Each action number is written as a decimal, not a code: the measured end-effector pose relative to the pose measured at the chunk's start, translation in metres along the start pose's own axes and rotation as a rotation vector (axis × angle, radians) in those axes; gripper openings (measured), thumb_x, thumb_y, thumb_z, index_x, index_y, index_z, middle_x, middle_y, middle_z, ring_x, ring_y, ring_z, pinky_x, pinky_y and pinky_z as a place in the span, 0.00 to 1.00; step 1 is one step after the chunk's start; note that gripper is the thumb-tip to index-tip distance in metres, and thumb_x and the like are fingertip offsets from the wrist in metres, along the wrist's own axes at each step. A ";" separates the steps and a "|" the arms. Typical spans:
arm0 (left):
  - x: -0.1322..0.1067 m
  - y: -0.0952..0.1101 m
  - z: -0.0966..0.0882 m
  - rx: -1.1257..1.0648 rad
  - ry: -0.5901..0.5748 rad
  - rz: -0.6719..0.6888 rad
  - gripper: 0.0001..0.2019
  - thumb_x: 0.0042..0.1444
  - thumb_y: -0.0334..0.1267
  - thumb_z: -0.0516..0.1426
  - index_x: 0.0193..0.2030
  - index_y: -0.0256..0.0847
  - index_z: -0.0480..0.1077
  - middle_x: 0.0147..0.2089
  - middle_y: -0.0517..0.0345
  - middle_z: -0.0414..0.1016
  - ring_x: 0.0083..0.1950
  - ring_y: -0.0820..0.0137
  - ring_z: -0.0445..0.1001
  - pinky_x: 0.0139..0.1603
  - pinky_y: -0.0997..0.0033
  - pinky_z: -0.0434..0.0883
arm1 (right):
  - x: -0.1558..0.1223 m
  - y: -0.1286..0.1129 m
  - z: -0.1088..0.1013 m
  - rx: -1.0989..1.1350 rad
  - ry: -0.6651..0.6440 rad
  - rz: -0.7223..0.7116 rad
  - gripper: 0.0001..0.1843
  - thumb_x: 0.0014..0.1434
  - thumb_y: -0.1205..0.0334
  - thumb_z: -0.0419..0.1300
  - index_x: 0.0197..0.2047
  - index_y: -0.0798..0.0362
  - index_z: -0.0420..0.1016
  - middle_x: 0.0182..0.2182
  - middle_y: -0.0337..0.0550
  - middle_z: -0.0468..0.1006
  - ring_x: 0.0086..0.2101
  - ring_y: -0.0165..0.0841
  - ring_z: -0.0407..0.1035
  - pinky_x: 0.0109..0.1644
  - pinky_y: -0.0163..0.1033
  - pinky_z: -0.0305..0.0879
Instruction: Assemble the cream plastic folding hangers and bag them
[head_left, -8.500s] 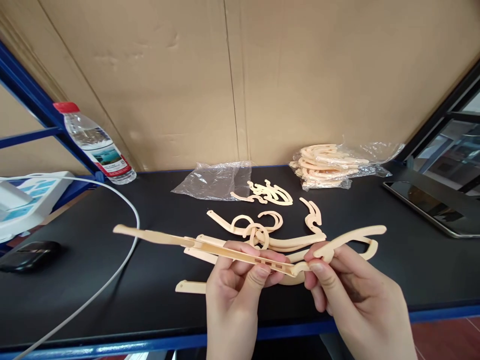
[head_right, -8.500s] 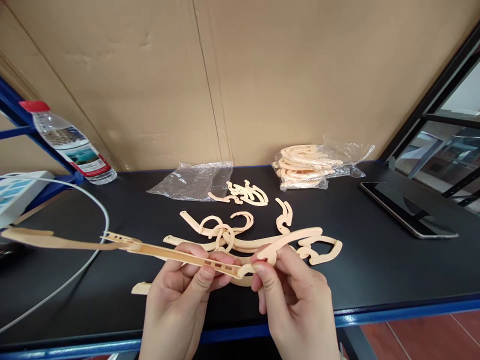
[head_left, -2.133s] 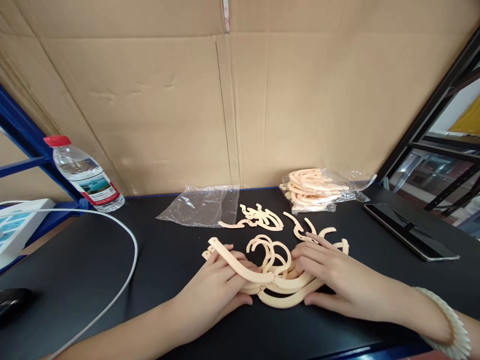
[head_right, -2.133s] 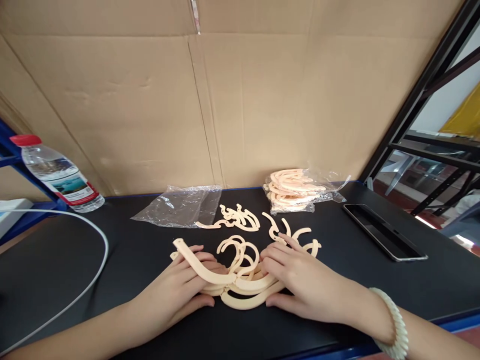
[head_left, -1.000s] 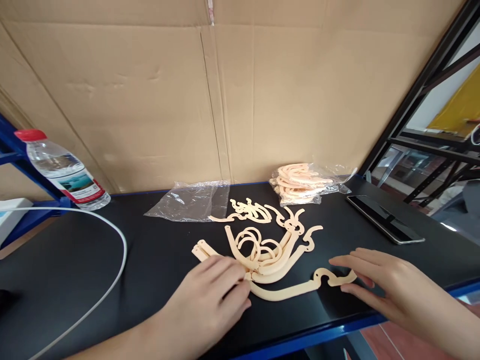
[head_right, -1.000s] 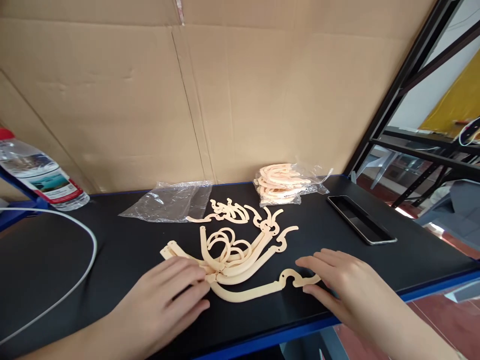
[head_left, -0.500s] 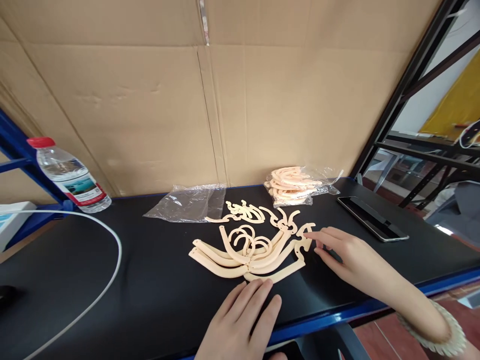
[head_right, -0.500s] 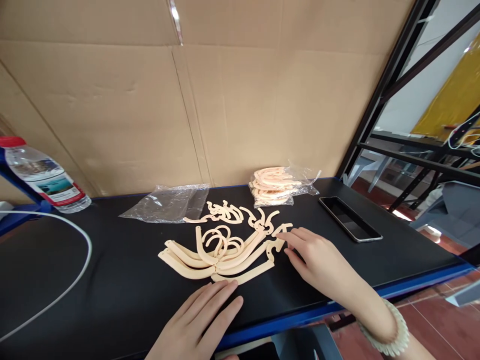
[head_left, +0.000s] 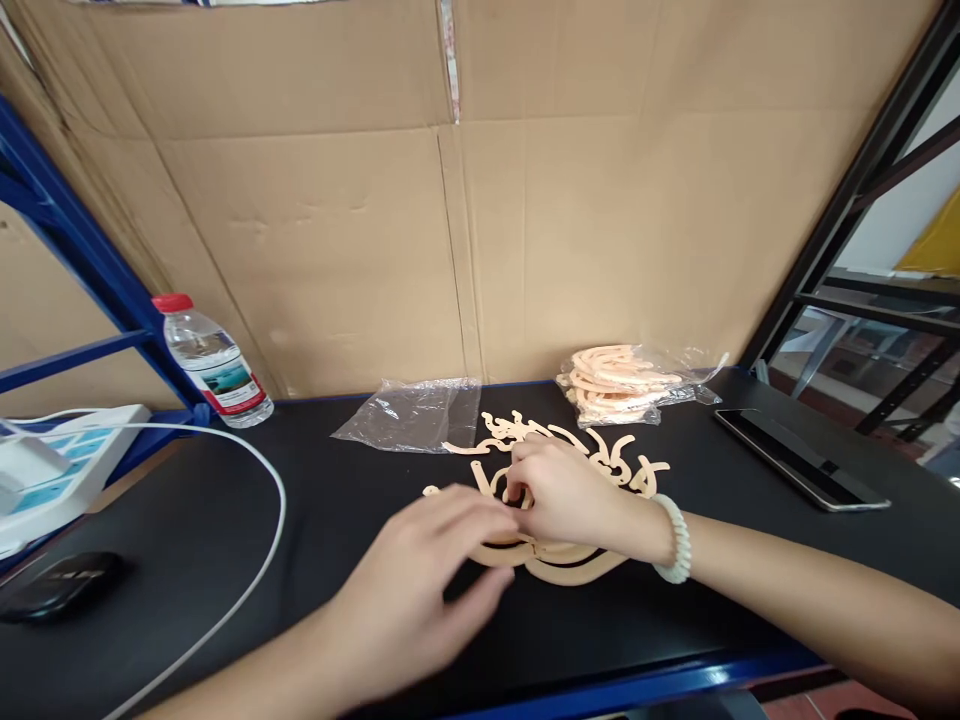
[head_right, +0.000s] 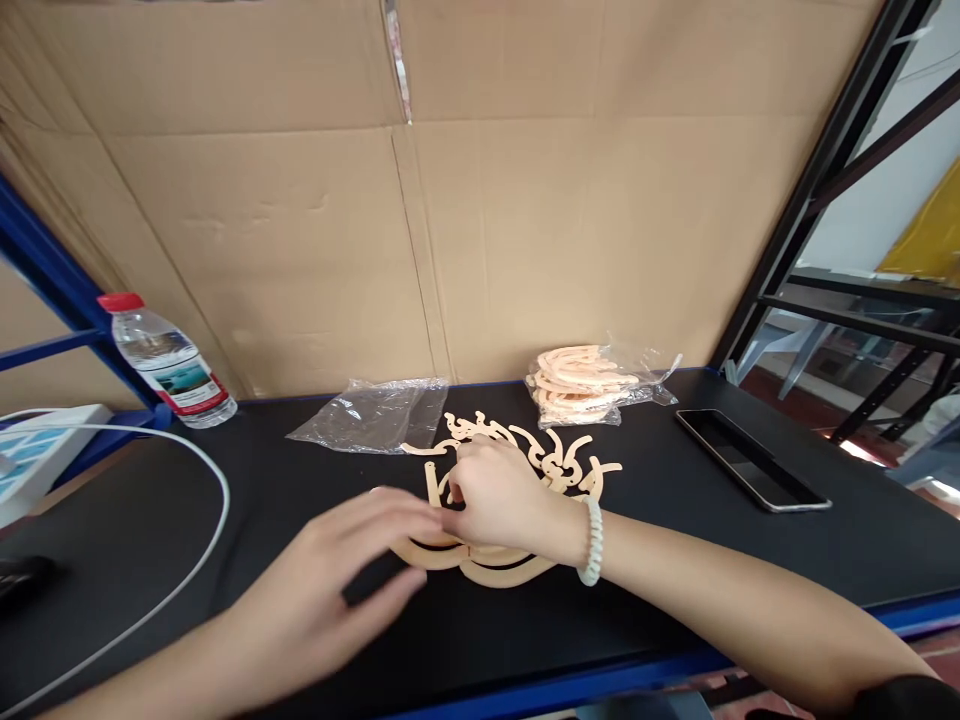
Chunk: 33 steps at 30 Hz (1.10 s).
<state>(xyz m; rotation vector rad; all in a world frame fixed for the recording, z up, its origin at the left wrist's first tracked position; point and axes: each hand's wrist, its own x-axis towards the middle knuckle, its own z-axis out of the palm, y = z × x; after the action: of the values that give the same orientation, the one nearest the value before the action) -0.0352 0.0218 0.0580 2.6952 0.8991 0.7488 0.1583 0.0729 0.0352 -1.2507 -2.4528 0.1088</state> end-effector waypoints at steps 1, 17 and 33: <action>0.007 -0.011 -0.004 -0.001 0.002 -0.065 0.10 0.61 0.33 0.54 0.47 0.44 0.72 0.46 0.57 0.79 0.46 0.68 0.77 0.48 0.69 0.74 | 0.002 -0.002 0.004 0.013 -0.001 0.015 0.18 0.54 0.54 0.64 0.18 0.54 0.74 0.22 0.43 0.74 0.30 0.35 0.67 0.33 0.38 0.57; 0.079 -0.115 0.030 0.195 -0.141 -0.216 0.08 0.58 0.40 0.58 0.34 0.38 0.75 0.38 0.52 0.73 0.43 0.61 0.72 0.45 0.62 0.69 | -0.001 -0.006 0.009 0.188 -0.022 0.169 0.13 0.49 0.60 0.66 0.16 0.51 0.75 0.23 0.41 0.77 0.35 0.38 0.70 0.45 0.46 0.61; 0.079 -0.094 0.000 -0.067 0.082 -0.217 0.02 0.59 0.33 0.56 0.35 0.41 0.67 0.35 0.58 0.73 0.42 0.65 0.72 0.40 0.67 0.70 | -0.019 0.019 -0.031 0.617 0.048 0.225 0.08 0.52 0.69 0.59 0.26 0.51 0.64 0.23 0.35 0.74 0.26 0.31 0.71 0.31 0.36 0.66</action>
<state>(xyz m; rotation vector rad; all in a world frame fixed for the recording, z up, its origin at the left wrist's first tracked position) -0.0286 0.1450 0.0581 2.4734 1.1419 0.8301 0.1943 0.0661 0.0539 -1.2034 -1.9880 0.8146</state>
